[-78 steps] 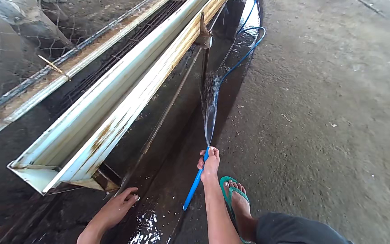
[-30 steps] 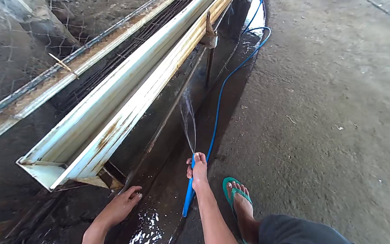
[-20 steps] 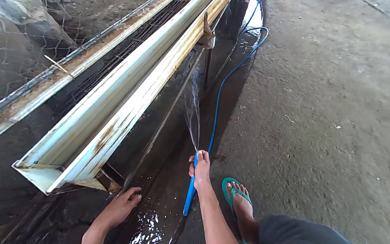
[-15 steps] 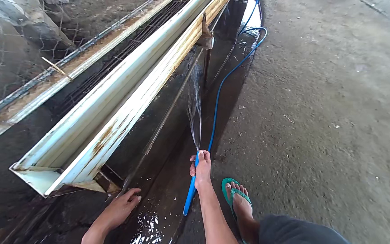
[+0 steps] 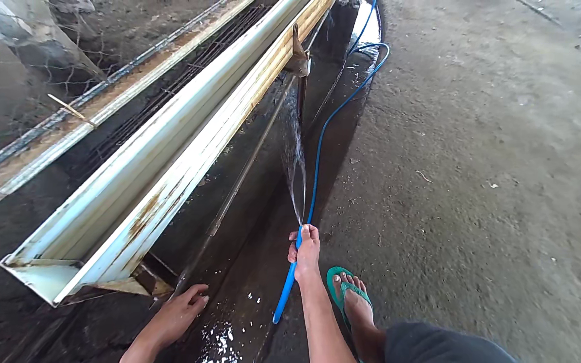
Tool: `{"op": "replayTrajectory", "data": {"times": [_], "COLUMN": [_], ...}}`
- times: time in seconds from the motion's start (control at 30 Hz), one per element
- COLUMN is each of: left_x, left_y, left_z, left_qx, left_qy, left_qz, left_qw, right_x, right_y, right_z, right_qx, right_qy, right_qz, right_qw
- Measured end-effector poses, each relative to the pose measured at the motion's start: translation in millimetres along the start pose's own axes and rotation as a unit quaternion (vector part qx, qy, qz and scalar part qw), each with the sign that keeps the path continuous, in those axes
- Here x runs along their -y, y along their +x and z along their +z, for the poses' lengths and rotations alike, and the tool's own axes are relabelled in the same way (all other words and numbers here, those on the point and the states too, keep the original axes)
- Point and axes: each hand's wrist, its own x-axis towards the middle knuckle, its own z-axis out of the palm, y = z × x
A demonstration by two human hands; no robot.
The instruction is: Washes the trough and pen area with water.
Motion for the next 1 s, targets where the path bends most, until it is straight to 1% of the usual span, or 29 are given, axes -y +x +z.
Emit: {"op": "replayTrajectory", "data": {"times": [0.27,0.43,1.0], "left_x": [-7,-10,-9], "left_y": [2,6,8], "left_z": [1,2,4], "left_qx": [0.003,0.009,0.008], "left_qy": [0.009,0.004,0.004], "left_qz": [0.012,0.01,0.006], "left_qw": [1.0,1.0,1.0], "right_x": [19,30,45], "right_y": [6,8,7], "right_z": [-13,-19,-24], "right_qx": [-0.017,-0.01,-0.014], "right_qy": [0.026,0.032,0.05], "right_qz": [-0.022,-0.032,-0.053], "right_qw": [0.999,0.999,0.997]}}
